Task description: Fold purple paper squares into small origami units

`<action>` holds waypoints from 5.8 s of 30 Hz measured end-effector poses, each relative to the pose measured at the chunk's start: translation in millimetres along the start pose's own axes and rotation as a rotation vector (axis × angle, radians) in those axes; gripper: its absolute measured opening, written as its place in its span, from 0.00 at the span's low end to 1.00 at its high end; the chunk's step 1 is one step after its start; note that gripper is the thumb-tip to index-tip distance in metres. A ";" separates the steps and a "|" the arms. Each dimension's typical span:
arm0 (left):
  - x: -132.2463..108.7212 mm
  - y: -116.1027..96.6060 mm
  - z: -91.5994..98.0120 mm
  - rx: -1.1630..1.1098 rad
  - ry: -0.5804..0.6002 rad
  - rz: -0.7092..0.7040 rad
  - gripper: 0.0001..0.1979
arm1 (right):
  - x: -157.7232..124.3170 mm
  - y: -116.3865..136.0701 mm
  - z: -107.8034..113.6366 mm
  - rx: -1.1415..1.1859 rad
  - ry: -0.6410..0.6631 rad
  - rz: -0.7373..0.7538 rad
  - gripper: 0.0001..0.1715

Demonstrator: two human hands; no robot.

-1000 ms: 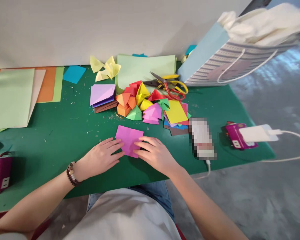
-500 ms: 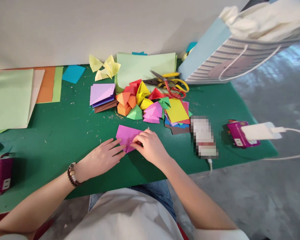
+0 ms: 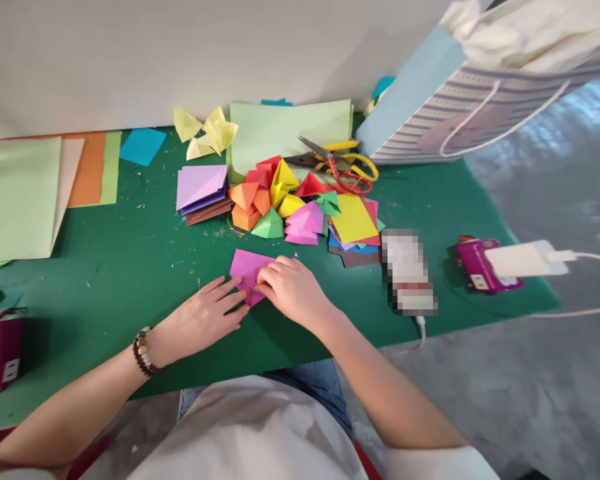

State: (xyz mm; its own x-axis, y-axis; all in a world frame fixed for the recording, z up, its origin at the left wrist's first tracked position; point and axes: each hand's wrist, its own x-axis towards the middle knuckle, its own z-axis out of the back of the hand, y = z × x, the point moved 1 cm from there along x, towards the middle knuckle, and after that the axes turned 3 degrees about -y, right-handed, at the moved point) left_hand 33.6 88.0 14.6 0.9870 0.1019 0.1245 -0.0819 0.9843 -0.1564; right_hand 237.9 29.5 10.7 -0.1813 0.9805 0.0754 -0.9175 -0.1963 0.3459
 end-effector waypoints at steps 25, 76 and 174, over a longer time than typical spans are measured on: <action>5.4 3.0 6.7 -0.098 0.044 0.059 0.20 | -3.5 1.0 -7.8 0.102 -0.097 -0.091 0.05; 10.6 2.9 -0.5 -0.162 0.090 0.167 0.22 | 7.3 -9.8 -17.2 0.164 -0.227 -0.068 0.02; 16.4 0.8 6.1 -0.216 0.103 0.260 0.31 | -24.9 -0.1 -23.2 0.064 -0.333 0.019 0.13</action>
State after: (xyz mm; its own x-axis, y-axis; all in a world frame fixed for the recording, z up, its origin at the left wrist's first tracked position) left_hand 48.9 91.4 22.5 0.9467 0.3192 -0.0445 -0.3120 0.8730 -0.3749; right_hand 234.3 5.3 -12.9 -0.0629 0.9230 0.3796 -0.8892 -0.2245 0.3986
